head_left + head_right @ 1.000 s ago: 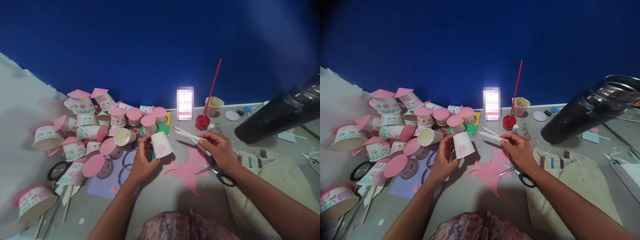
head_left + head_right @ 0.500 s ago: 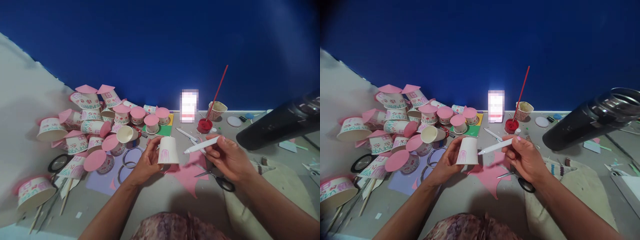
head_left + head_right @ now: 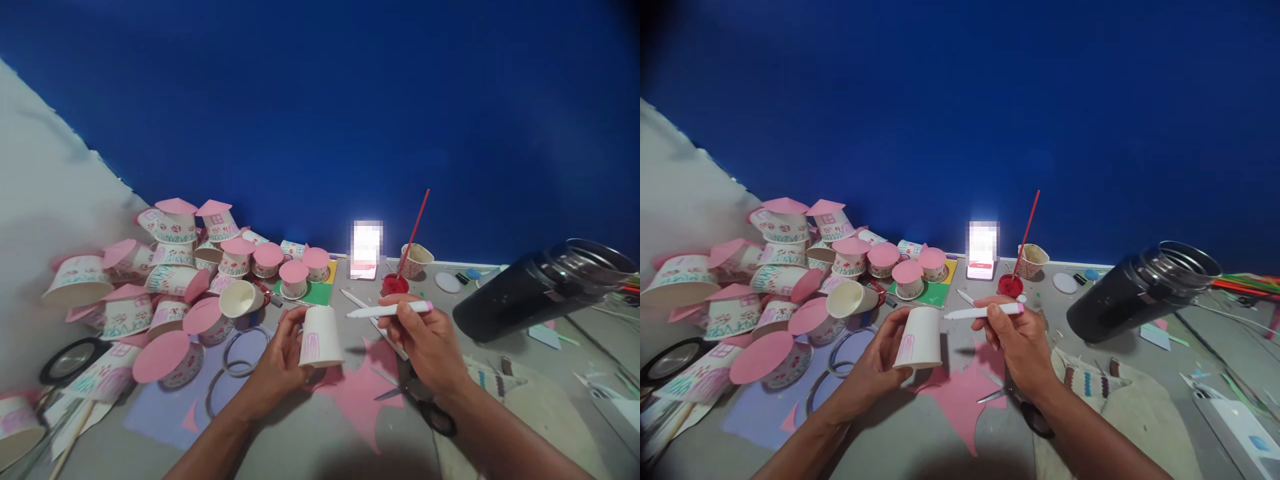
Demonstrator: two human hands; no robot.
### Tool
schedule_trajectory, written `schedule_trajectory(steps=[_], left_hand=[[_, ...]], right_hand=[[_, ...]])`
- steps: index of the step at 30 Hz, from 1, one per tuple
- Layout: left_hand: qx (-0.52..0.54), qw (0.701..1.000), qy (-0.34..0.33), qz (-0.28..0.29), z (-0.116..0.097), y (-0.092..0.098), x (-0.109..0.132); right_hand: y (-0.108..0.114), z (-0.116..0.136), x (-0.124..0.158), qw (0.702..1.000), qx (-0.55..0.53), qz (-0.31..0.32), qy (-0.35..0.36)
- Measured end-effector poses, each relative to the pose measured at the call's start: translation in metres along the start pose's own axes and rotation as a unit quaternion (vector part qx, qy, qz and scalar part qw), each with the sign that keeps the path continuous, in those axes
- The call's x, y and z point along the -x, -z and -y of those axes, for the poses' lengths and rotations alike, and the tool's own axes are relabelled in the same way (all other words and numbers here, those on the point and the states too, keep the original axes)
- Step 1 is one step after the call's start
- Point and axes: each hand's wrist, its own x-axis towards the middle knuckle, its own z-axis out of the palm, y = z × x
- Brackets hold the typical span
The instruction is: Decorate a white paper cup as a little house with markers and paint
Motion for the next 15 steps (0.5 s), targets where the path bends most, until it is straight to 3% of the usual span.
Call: schedule_trajectory(steps=[9,15], left_hand=[[0.019,1.000,0.002,0.017,0.000,-0.009,-0.003],[0.026,0.999,-0.007,0.024,0.001,-0.011,-0.001]], right_hand=[[0.000,0.015,0.016,0.963,0.209,-0.020,0.169],[-0.005,0.013,0.019,0.931,0.281,-0.018,0.232]])
